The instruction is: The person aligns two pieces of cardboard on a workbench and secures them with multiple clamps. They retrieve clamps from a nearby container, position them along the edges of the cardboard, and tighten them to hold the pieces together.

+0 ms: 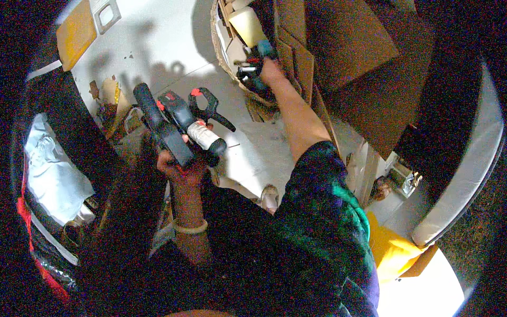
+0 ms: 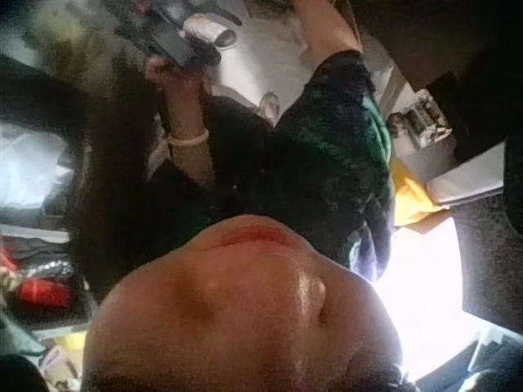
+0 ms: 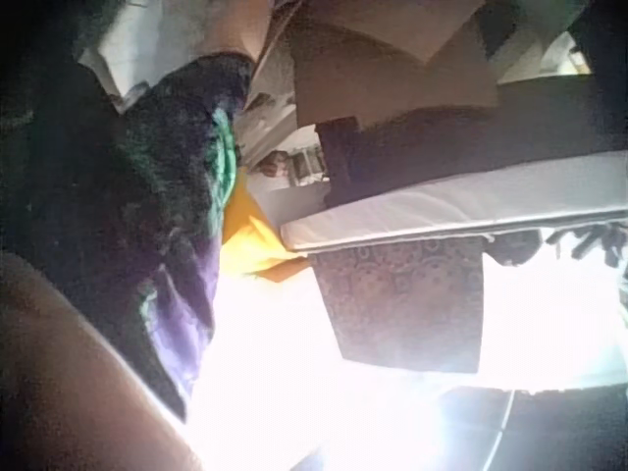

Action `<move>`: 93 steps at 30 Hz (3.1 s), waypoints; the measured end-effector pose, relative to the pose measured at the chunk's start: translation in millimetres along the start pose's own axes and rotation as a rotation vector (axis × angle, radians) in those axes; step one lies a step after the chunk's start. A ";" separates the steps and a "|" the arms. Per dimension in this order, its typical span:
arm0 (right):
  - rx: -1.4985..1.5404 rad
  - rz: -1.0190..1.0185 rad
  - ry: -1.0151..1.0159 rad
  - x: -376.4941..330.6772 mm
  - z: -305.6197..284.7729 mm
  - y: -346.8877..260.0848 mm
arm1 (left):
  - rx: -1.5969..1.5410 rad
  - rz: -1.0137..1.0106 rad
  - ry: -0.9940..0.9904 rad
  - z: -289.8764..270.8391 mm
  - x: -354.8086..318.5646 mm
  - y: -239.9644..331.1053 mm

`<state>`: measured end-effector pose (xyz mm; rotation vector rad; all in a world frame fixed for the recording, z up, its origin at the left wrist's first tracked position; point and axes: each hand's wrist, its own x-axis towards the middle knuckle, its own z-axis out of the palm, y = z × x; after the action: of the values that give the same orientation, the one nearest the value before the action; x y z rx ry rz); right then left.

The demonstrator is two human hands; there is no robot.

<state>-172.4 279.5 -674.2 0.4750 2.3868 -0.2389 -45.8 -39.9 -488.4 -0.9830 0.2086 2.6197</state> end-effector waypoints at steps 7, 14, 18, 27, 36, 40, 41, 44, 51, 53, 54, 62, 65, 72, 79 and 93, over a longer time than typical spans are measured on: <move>-0.537 -0.242 -0.144 -37.6 -8.4 -20.7 | 0.029 0.017 -0.030 -0.5 0.4 2.3; -0.425 -0.254 -0.600 -1.1 17.7 19.3 | -0.018 -0.027 -0.066 6.1 0.3 0.0; -0.395 -0.248 -0.474 -29.2 1.0 0.1 | 0.004 -0.046 -0.084 3.3 0.5 5.3; 0.194 -0.040 -0.019 -37.9 -86.3 -25.5 | -0.090 0.008 -0.089 11.8 -6.0 6.1; 0.320 0.091 0.299 -37.1 -7.8 -39.1 | -0.091 0.008 -0.148 -4.7 -1.7 3.4; 0.341 0.176 0.117 -21.3 27.3 -34.2 | -0.006 0.040 -0.142 5.9 -6.6 2.7; 0.408 0.125 0.092 -17.3 30.4 -34.9 | -0.025 0.059 -0.139 9.4 -8.1 1.9; 0.690 0.052 -0.192 22.1 49.0 -7.7 | -0.021 0.065 -0.128 10.7 -9.1 -1.0; 0.743 0.008 -0.546 73.5 68.4 7.5 | -0.142 -0.007 -0.346 -2.1 -4.7 -0.1; 0.690 -0.046 -0.509 83.8 75.8 13.7 | 0.027 0.046 -0.268 -0.4 -3.9 0.0; 0.648 -0.074 -0.449 74.1 71.6 -4.7 | 0.175 0.129 -0.187 -2.7 -6.7 -0.7; 0.680 -0.352 0.053 28.8 70.9 0.5 | 0.022 0.091 -0.123 19.9 -13.2 -10.3; 0.594 -0.257 0.101 0.8 45.1 -39.2 | -0.091 0.082 -0.210 0.3 -10.3 -7.2; 0.599 -0.223 -0.016 13.8 46.1 -41.2 | -0.083 0.116 -0.011 31.8 -20.4 -1.2; 0.371 -0.309 -0.151 74.9 51.5 -7.4 | 0.066 0.093 -0.237 11.0 -13.0 -0.1; 1.086 -0.255 -0.633 -27.5 -40.8 -13.9 | -0.092 0.092 -0.134 -0.2 -39.1 -19.7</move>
<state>-182.8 271.2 -624.8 0.4536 1.5141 -1.5712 -11.0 -31.6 -463.2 -0.8409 0.1033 2.7886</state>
